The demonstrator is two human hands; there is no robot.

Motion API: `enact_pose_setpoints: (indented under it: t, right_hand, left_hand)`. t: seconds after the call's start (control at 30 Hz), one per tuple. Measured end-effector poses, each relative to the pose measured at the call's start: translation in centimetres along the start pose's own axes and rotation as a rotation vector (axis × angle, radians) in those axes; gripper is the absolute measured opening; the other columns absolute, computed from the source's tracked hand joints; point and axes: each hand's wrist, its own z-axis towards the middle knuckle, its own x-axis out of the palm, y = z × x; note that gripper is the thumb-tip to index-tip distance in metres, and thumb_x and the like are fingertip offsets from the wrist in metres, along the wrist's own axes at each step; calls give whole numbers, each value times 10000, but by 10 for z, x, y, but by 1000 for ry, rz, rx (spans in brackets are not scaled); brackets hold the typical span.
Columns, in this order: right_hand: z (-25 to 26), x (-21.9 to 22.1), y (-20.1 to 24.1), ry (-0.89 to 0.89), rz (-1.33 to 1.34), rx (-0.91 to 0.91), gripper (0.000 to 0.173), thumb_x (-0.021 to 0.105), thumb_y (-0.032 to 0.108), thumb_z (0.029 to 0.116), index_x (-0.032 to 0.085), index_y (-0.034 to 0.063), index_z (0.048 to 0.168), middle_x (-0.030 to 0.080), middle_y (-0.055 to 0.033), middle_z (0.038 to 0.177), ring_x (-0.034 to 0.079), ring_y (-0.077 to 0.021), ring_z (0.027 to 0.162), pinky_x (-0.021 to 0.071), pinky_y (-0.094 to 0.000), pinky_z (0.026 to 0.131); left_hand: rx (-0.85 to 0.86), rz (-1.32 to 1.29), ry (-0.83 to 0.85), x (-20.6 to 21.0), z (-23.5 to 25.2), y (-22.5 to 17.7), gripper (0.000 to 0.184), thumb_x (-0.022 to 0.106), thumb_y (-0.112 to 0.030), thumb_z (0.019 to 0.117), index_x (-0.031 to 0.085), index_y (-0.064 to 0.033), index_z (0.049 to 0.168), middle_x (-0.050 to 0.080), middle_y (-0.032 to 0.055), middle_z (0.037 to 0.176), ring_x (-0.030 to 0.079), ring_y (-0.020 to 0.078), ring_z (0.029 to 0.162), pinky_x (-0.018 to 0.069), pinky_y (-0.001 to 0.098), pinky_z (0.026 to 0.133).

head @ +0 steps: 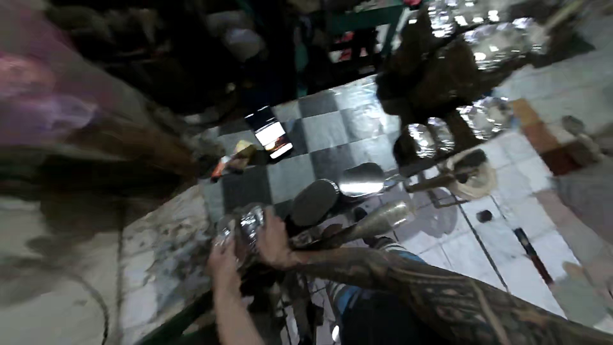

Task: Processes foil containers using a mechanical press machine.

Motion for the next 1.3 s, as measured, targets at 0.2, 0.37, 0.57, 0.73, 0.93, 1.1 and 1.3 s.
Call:
enact_pose_setpoints:
  t: [0.2, 0.37, 0.57, 0.73, 0.93, 1.1, 1.3]
  right_hand:
    - [-51, -175, 37, -93, 49, -741, 551, 604, 22, 956, 485, -64, 1487, 566, -265, 1441, 561, -380, 1332, 453, -472, 1138]
    - [-68, -419, -25, -453, -60, -808, 533, 596, 37, 929, 545, -16, 1457, 675, -201, 1294, 679, -263, 1147, 562, -433, 992]
    - [-53, -718, -144, -683, -63, -172, 492, 479, 248, 1071, 456, 9, 1501, 709, -214, 1117, 725, -285, 948, 600, -508, 880]
    - [-2, -802, -199, -374, 163, -56, 347, 512, 187, 1045, 584, -6, 1324, 662, -143, 1125, 646, -176, 975, 552, -409, 889]
    - [26, -785, -213, -251, -58, -30, 383, 528, 199, 1056, 576, -16, 1369, 679, -234, 1157, 670, -298, 1024, 539, -517, 929]
    - [28, -775, -226, -315, -475, -82, 490, 477, 241, 1065, 481, 6, 1494, 596, -296, 1360, 597, -435, 1258, 448, -633, 1075]
    - [10, -795, -213, -180, -374, -23, 498, 470, 336, 1096, 432, 42, 1497, 595, -237, 1334, 627, -301, 1115, 536, -518, 926]
  left_hand:
    - [288, -308, -237, 77, -137, -98, 531, 286, -86, 1092, 135, 61, 1579, 351, 238, 1547, 457, 164, 1360, 413, 312, 1126]
    - [232, -573, 88, 276, -242, -184, 358, 192, -193, 1113, 335, -83, 1422, 597, -75, 1010, 619, -42, 787, 556, 172, 662]
    - [39, -383, 495, 472, -275, -222, 370, 379, -162, 1115, 453, -19, 1448, 652, 132, 1138, 671, 156, 957, 585, 350, 825]
    - [-24, -240, 397, 532, -275, -221, 429, 487, -206, 1094, 443, -40, 1487, 591, 196, 1294, 614, 240, 1072, 524, 406, 906]
    - [80, 68, 299, 552, -270, -196, 494, 437, -262, 1098, 406, -43, 1540, 484, 280, 1462, 526, 408, 1286, 459, 588, 1031]
    - [204, 372, 205, 570, -279, -197, 538, 445, -227, 1090, 340, -91, 1600, 382, 309, 1554, 392, 471, 1426, 333, 583, 1170]
    - [275, 88, 535, 494, -282, -201, 691, 551, -322, 1063, 238, -79, 1629, 412, 266, 1550, 477, 414, 1380, 440, 564, 1115]
